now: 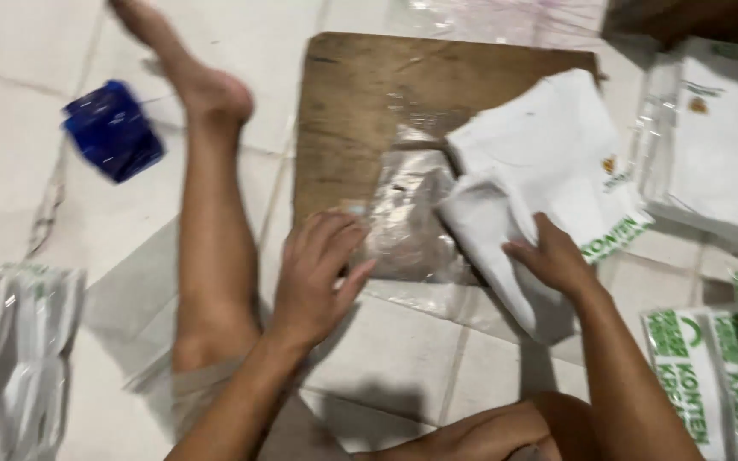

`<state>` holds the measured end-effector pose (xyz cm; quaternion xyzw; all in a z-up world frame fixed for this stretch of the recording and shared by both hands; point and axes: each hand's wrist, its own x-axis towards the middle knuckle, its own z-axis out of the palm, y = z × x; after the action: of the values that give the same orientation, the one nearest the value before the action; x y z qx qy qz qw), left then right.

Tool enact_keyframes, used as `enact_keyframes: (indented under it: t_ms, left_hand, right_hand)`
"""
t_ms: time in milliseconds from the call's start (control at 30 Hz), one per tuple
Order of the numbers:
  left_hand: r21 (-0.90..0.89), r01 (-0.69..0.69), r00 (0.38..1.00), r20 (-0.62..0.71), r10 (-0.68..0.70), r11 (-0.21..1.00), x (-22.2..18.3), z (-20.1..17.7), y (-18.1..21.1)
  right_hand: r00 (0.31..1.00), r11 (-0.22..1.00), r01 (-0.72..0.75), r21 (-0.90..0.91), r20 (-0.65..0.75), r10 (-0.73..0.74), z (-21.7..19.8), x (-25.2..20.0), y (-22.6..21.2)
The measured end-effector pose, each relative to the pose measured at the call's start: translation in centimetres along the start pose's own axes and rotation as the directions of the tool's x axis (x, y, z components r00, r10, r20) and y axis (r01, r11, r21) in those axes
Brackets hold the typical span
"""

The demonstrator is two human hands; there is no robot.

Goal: Folding t-shirts and placing them into individual plastic bags for packaging.

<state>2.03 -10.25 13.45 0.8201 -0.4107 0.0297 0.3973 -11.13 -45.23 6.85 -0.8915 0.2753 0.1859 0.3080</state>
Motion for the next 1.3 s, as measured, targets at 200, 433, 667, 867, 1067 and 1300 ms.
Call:
enact_keyframes:
  t_ms: [200,433,667,867,1067,1300]
  left_hand:
    - [0.190,0.614,0.721,-0.530,-0.447,0.766,-18.5,-10.7,-6.8]
    - [0.431,0.530,0.844,-0.188,-0.503,0.730,-31.2,-5.8,-15.3]
    - [0.307,0.677,0.677,0.097,-0.730,0.669,-32.0,-3.8,-17.1]
    - [0.453,0.464,0.850,0.017,-0.527,0.762,-33.2,-2.8,-18.8]
    - [0.416,0.529,0.845,-0.341,-0.412,0.740,-24.9,-9.3,-20.4]
    - [0.605,0.564,0.766,-0.129,-0.629,0.563,-20.2,-11.2,-26.2]
  right_hand:
    - [0.999,0.922,0.002,0.387,-0.042,0.015,2.7,-7.9,-5.3]
    - [0.974,0.879,-0.079,0.471,-0.153,0.170,5.9,-15.6,-8.9]
    - [0.974,0.880,-0.003,0.474,-0.197,0.110,9.5,-17.2,-4.8]
    - [0.981,0.865,-0.047,0.499,-0.142,0.134,9.7,-17.8,-8.3]
    - [0.990,0.857,-0.048,0.513,-0.093,0.111,10.7,-16.6,-6.6]
    - [0.982,0.819,-0.117,0.562,-0.057,0.179,11.0,-16.9,-7.7]
